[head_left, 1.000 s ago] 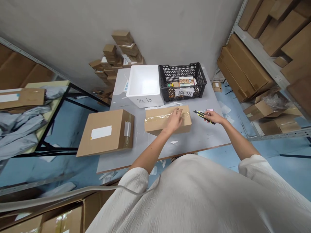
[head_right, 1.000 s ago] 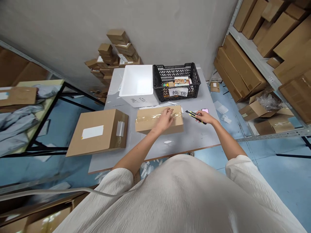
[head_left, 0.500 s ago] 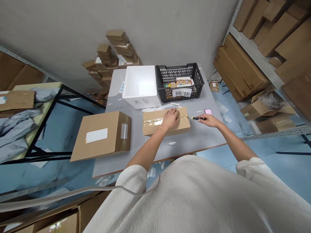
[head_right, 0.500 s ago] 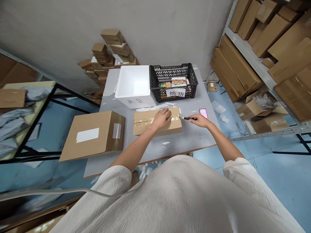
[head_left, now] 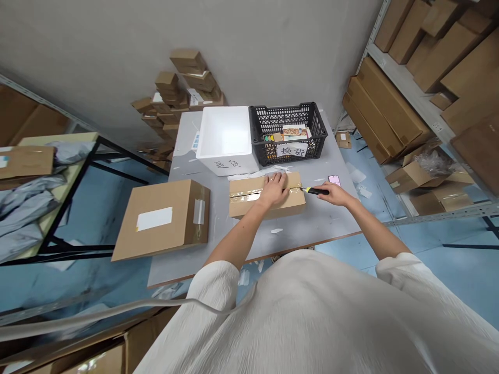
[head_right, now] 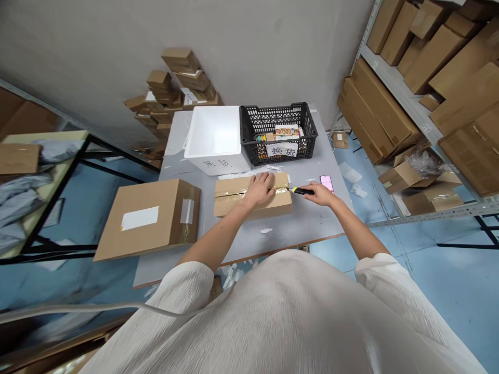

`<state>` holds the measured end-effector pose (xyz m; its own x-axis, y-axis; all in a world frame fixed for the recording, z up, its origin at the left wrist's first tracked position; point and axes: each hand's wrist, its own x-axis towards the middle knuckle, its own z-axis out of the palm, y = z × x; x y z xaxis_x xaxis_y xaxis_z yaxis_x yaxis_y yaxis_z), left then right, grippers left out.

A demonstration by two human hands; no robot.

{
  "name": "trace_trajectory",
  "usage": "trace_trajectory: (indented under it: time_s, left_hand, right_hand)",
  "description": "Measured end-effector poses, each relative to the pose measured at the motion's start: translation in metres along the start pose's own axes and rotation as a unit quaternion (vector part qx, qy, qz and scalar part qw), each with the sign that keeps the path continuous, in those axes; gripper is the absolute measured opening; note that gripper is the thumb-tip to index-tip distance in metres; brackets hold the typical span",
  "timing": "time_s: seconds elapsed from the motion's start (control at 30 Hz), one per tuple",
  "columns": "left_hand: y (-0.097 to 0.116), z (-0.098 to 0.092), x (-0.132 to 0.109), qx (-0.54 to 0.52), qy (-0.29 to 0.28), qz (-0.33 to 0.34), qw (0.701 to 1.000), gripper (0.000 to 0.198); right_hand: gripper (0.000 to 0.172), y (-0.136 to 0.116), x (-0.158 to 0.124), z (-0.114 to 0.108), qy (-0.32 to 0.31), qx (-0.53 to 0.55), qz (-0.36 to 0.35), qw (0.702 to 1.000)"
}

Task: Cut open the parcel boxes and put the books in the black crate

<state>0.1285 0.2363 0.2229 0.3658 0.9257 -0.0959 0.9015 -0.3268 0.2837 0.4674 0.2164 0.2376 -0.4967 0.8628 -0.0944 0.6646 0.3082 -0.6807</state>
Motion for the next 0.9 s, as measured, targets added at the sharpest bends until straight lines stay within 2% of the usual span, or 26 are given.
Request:
trace_trajectory:
  time_s: [0.13, 0.4, 0.63, 0.9]
  left_hand:
    - [0.007, 0.009, -0.007, 0.013, 0.03, -0.006, 0.999, 0.07]
    - [0.007, 0.013, -0.009, 0.011, 0.039, -0.003, 0.999, 0.068]
    - [0.008, 0.015, -0.012, -0.004, 0.049, 0.001, 0.999, 0.066]
    - [0.006, 0.018, -0.011, -0.004, 0.046, 0.002, 0.999, 0.064]
  right_hand:
    - [0.048, 0.007, 0.001, 0.006, 0.006, -0.018, -0.012, 1.0]
    - [0.049, 0.014, -0.001, 0.025, 0.054, -0.049, 0.0, 0.997]
    - [0.051, 0.026, 0.0, 0.028, 0.084, -0.051, -0.026, 0.995]
    - [0.05, 0.036, -0.002, 0.027, 0.118, -0.023, -0.014, 0.993]
